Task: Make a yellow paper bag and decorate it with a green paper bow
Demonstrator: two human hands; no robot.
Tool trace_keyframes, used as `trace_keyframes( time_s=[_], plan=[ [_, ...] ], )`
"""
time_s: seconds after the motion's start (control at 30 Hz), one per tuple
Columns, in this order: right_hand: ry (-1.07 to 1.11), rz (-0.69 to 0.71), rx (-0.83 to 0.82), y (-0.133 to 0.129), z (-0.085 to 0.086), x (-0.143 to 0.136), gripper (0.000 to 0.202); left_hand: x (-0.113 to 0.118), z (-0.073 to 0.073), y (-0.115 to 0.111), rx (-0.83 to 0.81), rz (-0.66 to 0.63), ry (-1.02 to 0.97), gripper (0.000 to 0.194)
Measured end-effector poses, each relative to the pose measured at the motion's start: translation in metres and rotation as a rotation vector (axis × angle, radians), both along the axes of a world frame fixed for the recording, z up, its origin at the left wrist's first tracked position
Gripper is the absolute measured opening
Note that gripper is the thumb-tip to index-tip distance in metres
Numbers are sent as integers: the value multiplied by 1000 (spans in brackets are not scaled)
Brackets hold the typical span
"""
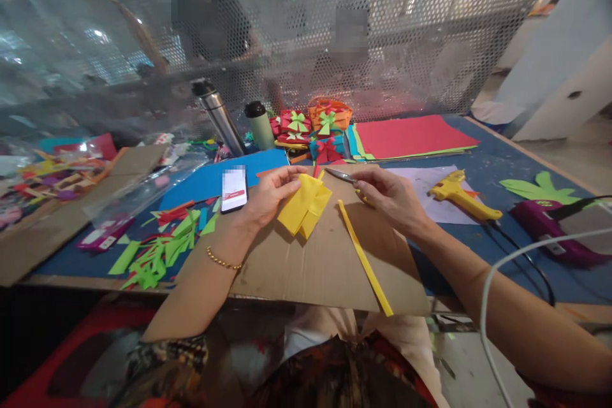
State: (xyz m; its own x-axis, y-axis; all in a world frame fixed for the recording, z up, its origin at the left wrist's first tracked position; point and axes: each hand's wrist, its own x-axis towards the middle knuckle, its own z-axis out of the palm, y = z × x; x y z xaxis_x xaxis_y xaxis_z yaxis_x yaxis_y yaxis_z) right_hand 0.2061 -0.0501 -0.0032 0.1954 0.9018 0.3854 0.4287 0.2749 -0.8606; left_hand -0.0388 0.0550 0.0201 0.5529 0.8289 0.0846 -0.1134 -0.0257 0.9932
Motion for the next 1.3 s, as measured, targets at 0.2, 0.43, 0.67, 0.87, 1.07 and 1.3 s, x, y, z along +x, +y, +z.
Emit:
trace_keyframes(
  time_s=[0.2, 0.43, 0.67, 0.87, 1.07, 1.3],
  plan=[
    [-147, 0, 63, -1, -3, -4, 25, 3, -1, -6, -112, -39, -65, 39],
    [-77, 163, 6, -14, 8, -15, 33, 11, -5, -21, -140, -81, -30, 37],
    [226, 351, -121, -9, 0, -21, 40, 15, -5, -30, -10, -64, 46, 39],
    [228, 401, -235, -15, 8, -26, 31, 11, 8, -37, 43, -92, 70, 42],
    [487, 317, -240, -25, 17, -34, 35, 8, 21, -36, -43, -45, 0, 39],
    [799, 45, -78, -15, 17, -27, 38, 11, 4, -34, -223, -121, -1, 31]
  ],
)
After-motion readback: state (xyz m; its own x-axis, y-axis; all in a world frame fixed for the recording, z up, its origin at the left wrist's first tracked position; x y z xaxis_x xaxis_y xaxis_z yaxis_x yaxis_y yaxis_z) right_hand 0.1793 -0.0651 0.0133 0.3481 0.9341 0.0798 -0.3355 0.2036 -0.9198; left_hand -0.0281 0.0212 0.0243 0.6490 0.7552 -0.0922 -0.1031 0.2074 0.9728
